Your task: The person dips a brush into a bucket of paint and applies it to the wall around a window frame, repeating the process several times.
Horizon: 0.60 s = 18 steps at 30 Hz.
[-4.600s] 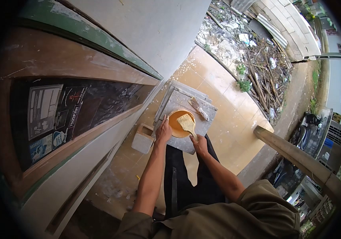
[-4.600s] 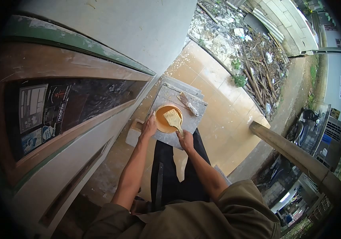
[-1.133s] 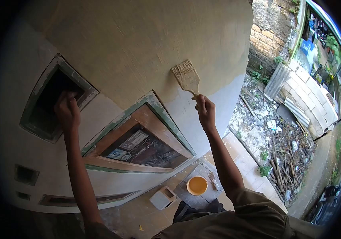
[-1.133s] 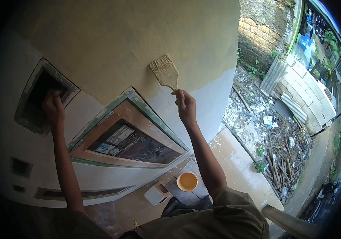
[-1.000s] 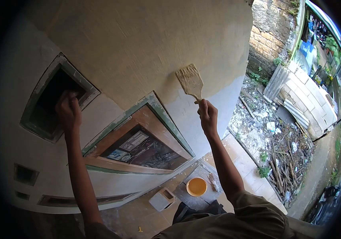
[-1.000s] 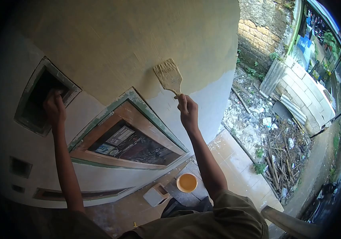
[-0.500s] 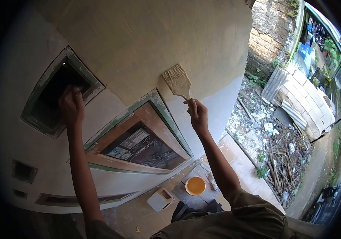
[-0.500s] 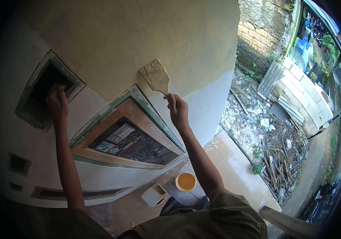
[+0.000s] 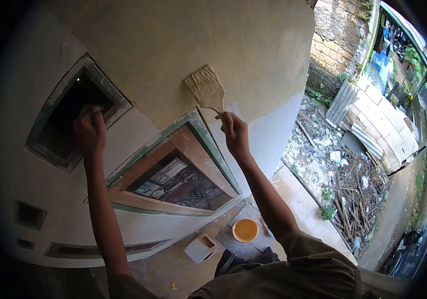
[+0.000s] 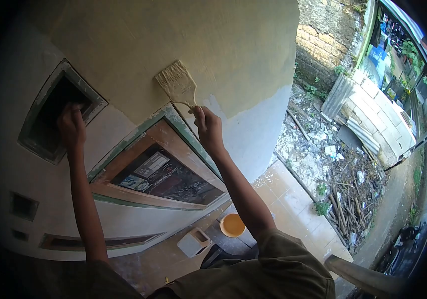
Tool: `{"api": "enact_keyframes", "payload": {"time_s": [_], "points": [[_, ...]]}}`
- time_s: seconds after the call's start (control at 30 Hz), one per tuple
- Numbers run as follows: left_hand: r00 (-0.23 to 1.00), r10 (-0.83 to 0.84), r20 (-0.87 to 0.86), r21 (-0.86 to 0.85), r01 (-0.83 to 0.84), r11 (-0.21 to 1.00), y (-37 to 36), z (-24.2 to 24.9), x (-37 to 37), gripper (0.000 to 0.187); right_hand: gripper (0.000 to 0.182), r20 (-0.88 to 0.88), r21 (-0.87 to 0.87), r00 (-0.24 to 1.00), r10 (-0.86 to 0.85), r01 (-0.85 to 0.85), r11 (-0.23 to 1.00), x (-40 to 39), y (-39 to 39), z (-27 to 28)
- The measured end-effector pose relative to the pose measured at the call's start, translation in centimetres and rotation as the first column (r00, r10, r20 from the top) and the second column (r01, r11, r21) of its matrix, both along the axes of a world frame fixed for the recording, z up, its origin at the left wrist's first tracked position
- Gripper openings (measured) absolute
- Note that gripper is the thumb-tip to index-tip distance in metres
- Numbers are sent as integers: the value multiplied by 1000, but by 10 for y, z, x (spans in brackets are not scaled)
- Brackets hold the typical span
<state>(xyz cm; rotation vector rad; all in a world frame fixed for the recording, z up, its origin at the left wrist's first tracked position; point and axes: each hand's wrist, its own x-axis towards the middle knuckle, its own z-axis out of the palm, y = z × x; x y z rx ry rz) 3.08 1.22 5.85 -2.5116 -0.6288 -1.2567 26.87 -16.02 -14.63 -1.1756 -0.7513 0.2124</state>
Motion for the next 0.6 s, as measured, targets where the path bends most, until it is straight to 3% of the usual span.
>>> {"api": "enact_keyframes", "payload": {"time_s": [0.17, 0.23, 0.3, 0.43, 0.53, 0.6], "points": [[1000, -21, 21, 27, 20, 999, -3, 1, 2, 34, 43, -36, -190, 997, -65, 57, 980, -12, -40, -59], [1000, -7, 17, 31, 6, 999, -2, 2, 2, 33, 42, -46, -154, 996, -72, 64, 986, -9, -41, -63], [1000, -23, 21, 25, 23, 999, 0, 0, 2, 34, 42, -61, -127, 995, -81, 73, 989, -9, -44, -46], [1000, 19, -7, 22, -19, 1000, 4, -2, -1, 42, 44, -24, 116, 998, -63, 65, 991, 18, -19, 24], [1000, 11, -18, 39, -10, 999, 5, -2, -3, 42, 46, 36, 107, 994, -100, 96, 990, 38, -8, 44], [1000, 15, -7, 20, -15, 1000, 6, -1, -2, 42, 46, 29, 80, 994, -103, 100, 992, 43, -7, 29]]}}
